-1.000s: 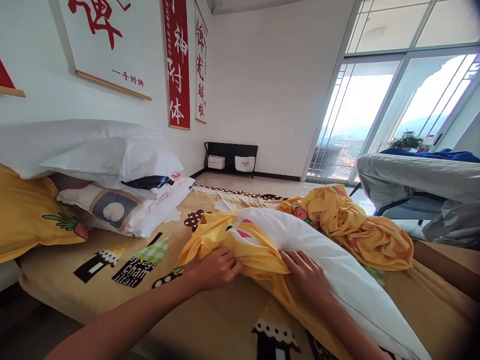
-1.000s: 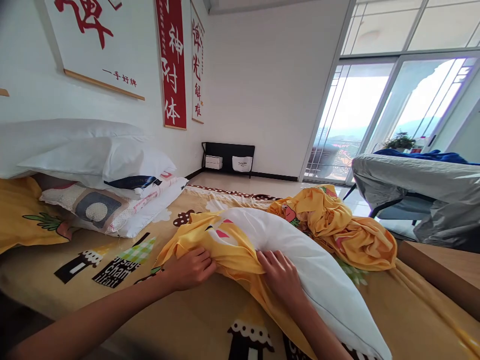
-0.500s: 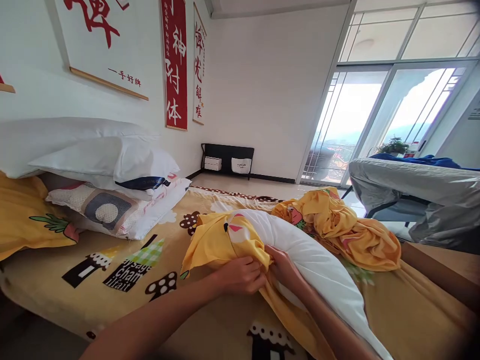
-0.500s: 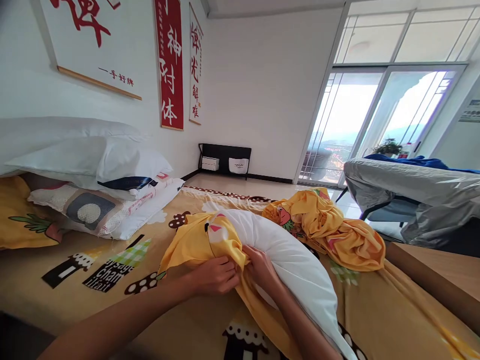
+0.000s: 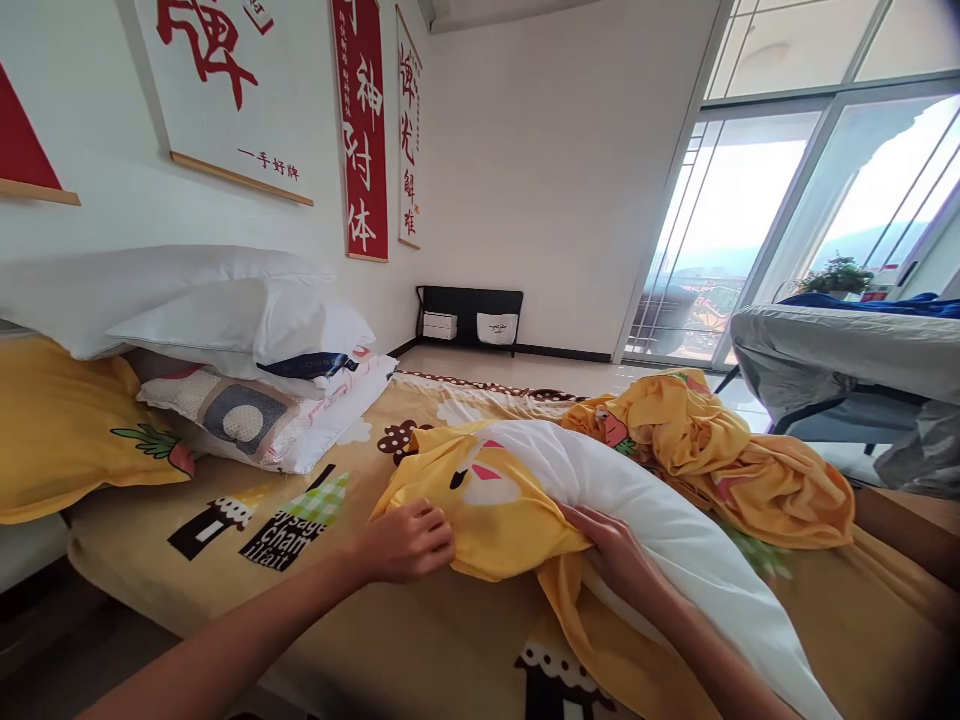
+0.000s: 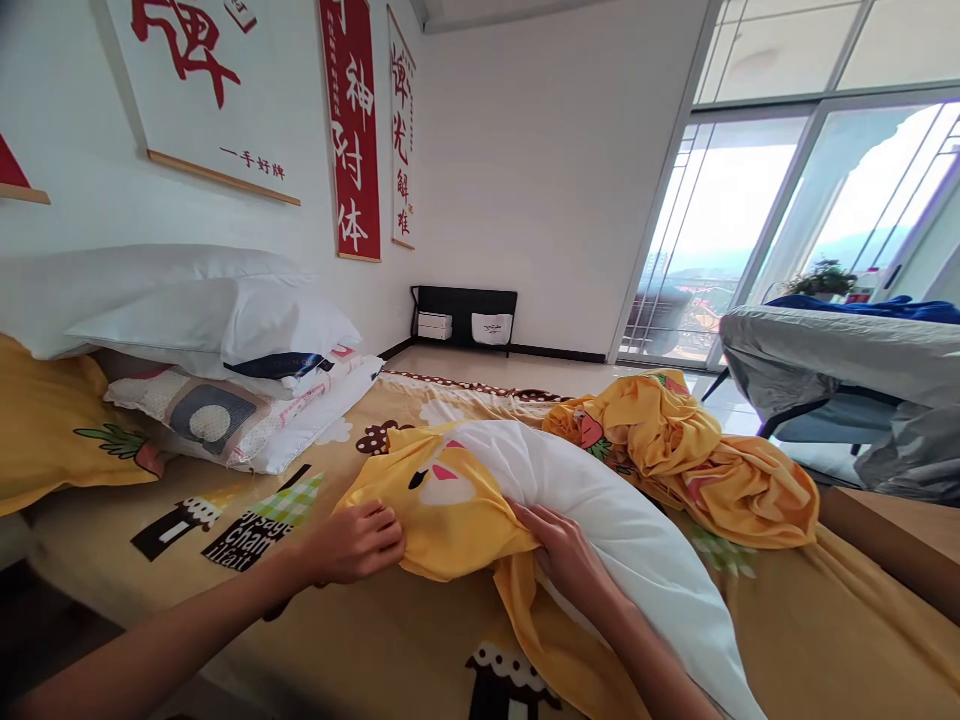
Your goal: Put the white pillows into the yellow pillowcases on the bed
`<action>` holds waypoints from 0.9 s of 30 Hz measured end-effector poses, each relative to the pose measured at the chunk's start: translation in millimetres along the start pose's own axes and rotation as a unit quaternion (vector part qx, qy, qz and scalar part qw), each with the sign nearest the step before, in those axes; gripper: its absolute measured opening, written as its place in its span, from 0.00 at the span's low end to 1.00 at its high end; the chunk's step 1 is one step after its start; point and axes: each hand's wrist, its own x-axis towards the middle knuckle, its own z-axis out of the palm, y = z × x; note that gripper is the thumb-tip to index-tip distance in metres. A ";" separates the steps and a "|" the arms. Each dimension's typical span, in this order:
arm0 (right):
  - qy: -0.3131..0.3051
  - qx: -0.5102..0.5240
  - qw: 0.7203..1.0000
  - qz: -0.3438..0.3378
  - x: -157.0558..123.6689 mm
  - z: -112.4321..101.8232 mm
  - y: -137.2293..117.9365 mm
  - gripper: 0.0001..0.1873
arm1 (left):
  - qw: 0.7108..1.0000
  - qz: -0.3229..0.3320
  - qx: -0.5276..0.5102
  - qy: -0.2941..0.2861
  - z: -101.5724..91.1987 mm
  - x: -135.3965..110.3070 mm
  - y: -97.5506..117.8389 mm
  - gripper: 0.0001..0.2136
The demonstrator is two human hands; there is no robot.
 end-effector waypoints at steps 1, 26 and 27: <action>-0.006 -0.003 1.000 0.000 2.3 0.8 -4.5 0.25 | 1.000 0.011 -0.009 0.014 2.9 5.1 3.4 0.07; -0.157 0.118 0.978 0.072 -19.5 12.0 -20.4 0.15 | 0.957 -0.067 -0.282 -0.025 9.0 43.0 37.2 0.15; -0.167 0.129 0.975 0.074 -23.6 5.5 -21.2 0.11 | 0.947 -0.129 -0.293 -0.035 2.9 31.5 27.0 0.16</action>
